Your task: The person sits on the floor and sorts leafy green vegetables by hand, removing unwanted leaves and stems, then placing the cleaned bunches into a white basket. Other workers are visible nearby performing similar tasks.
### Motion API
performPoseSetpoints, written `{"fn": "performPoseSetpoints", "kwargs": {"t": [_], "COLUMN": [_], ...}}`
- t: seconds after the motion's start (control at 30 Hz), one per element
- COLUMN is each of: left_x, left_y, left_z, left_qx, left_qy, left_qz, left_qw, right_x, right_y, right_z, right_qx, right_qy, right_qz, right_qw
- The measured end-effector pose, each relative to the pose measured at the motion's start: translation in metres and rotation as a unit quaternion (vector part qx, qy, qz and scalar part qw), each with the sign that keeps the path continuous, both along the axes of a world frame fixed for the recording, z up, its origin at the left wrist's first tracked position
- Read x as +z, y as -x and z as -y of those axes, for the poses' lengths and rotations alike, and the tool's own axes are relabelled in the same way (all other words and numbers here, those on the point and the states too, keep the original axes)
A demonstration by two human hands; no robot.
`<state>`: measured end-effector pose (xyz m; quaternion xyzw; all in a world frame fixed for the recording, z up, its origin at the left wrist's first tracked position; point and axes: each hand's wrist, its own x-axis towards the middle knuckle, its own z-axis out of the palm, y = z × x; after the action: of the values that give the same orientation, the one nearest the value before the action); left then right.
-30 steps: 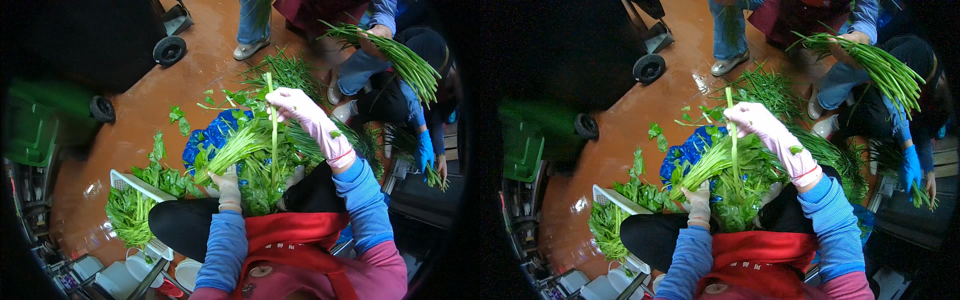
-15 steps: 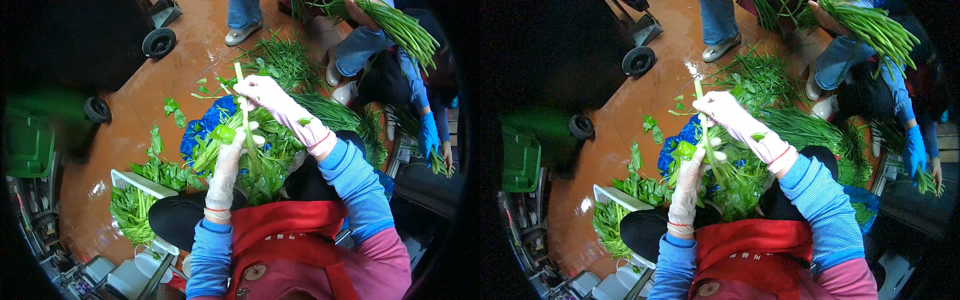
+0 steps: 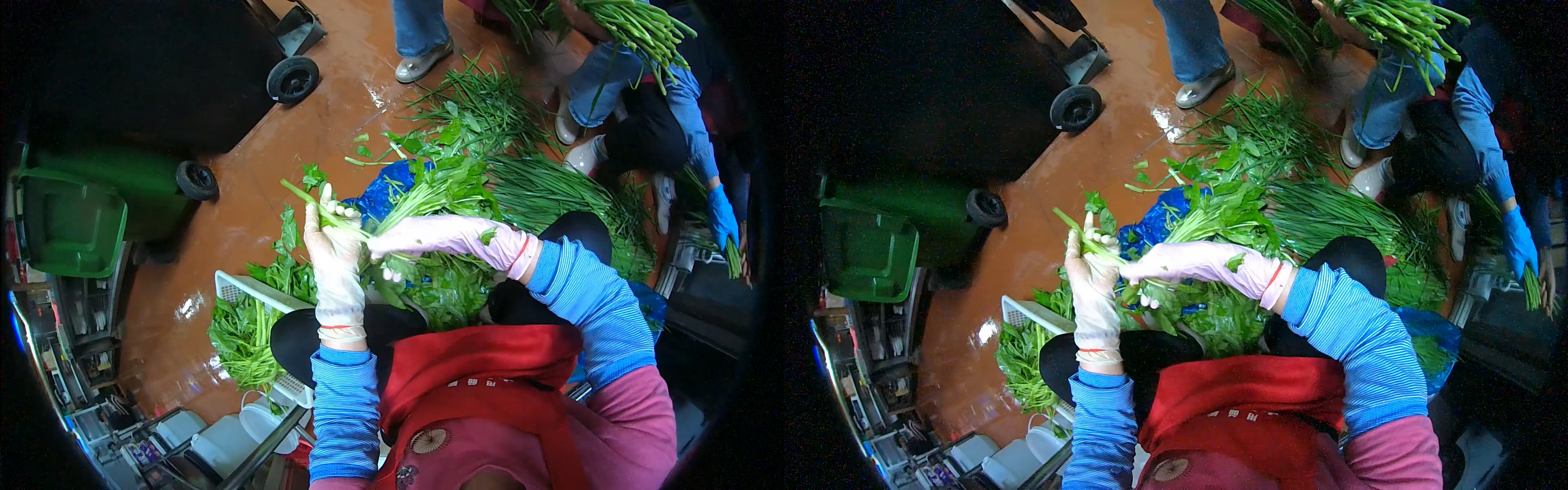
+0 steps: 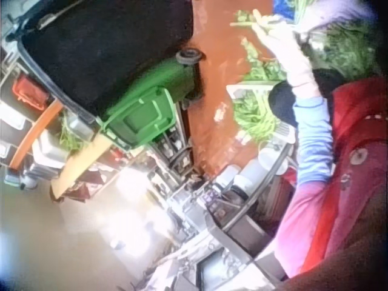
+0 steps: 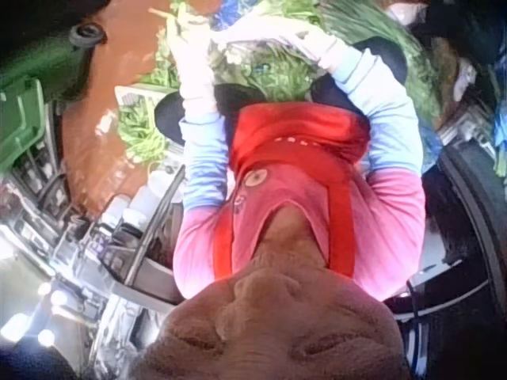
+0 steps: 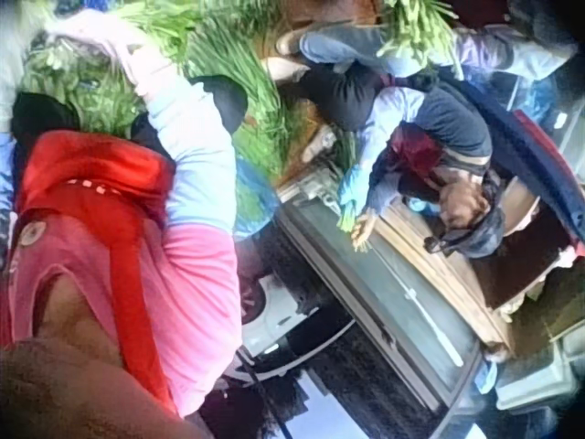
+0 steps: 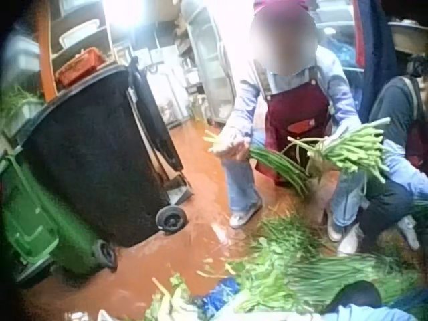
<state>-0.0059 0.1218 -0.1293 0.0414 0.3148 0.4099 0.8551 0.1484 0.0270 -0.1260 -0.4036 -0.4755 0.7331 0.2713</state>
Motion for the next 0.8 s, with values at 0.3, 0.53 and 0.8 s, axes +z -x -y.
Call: {"fn": "performPoseSetpoints", "kwargs": {"t": [0.3, 0.53, 0.8], "left_x": [0.009, 0.031, 0.031], "left_y": [0.027, 0.039, -0.005], "left_z": [-0.038, -0.070, -0.029], "left_qx": [0.121, 0.225, 0.131], "left_qy": [0.012, -0.042, -0.114], "left_qz": [-0.125, -0.124, -0.168], "left_qw": [0.985, 0.966, 0.971], "right_x": [0.033, 0.029, 0.050], "right_y": [0.024, 0.005, 0.003], "right_z": [0.021, 0.050, 0.009], "right_qx": [-0.125, 0.161, -0.311], "right_qy": [-0.257, -0.156, -0.392], "right_qz": [0.308, 0.351, 0.375], "right_qw": [0.907, 0.909, 0.780]}}
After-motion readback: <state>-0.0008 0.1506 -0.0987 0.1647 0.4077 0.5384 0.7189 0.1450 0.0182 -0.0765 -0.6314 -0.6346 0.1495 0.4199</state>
